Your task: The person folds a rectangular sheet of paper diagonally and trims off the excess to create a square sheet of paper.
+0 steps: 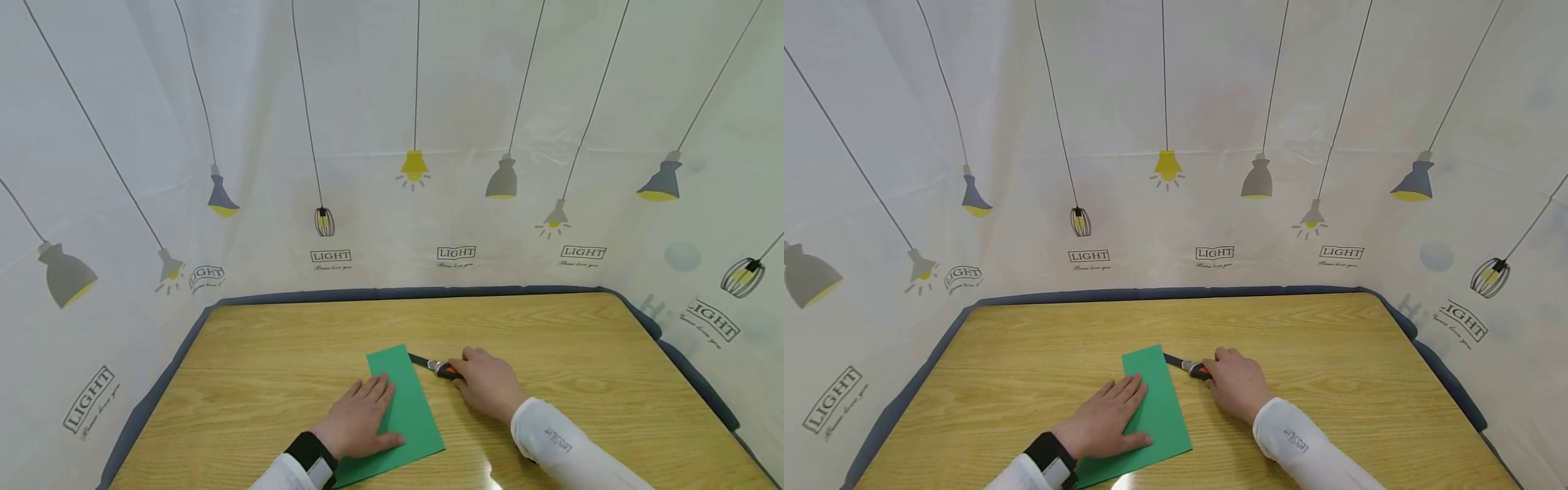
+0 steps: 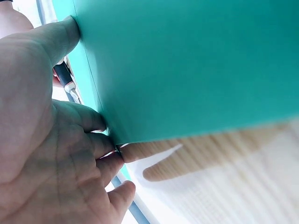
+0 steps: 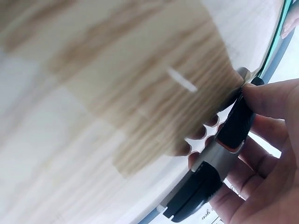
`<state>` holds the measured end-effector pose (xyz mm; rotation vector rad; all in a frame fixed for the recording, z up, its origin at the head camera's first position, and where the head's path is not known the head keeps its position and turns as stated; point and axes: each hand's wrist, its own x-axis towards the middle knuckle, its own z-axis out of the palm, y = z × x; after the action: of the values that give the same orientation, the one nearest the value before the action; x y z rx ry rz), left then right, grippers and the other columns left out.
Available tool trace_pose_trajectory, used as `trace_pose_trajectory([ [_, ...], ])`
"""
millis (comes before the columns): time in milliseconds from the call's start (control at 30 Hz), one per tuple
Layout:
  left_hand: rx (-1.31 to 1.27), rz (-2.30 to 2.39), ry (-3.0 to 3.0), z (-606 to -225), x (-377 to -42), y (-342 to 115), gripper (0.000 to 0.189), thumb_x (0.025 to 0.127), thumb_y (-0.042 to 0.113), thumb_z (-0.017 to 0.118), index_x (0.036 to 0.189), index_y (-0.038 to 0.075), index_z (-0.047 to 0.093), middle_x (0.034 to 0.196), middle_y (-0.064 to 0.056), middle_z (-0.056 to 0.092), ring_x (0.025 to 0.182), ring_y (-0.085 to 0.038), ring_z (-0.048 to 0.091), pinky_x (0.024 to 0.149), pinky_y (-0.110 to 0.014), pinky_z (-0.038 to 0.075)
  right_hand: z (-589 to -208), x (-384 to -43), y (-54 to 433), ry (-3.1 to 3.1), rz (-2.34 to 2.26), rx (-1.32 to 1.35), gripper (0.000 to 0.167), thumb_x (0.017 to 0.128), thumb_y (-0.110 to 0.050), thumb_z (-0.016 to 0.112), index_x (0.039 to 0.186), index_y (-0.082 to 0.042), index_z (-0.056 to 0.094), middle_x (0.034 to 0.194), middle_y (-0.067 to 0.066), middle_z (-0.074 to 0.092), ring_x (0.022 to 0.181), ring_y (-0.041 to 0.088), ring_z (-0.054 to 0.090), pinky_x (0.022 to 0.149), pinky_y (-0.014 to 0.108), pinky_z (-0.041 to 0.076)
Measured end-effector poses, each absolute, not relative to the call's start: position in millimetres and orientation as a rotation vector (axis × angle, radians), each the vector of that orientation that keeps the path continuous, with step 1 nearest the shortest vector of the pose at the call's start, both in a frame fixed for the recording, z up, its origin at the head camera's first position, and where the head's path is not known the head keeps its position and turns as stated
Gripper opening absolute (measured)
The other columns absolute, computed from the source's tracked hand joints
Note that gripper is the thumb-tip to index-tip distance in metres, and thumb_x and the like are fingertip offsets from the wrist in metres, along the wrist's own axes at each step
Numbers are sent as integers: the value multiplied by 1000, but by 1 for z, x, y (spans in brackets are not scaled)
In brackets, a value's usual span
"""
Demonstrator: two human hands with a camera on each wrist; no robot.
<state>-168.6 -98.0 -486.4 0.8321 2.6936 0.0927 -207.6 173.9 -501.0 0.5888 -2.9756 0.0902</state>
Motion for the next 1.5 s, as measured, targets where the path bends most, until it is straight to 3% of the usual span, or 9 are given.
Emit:
trace_pose_trajectory([
  [1500,826,73,2690,-485,-170,-98,90,89,71,48,155,12,27,163,-8,22,151,-26,21,120,-50,24,-502,-231,147,-3023,135,591,35,91,-33,69,124,-22,68,95,1,58,80,14,52,66,34,51],
])
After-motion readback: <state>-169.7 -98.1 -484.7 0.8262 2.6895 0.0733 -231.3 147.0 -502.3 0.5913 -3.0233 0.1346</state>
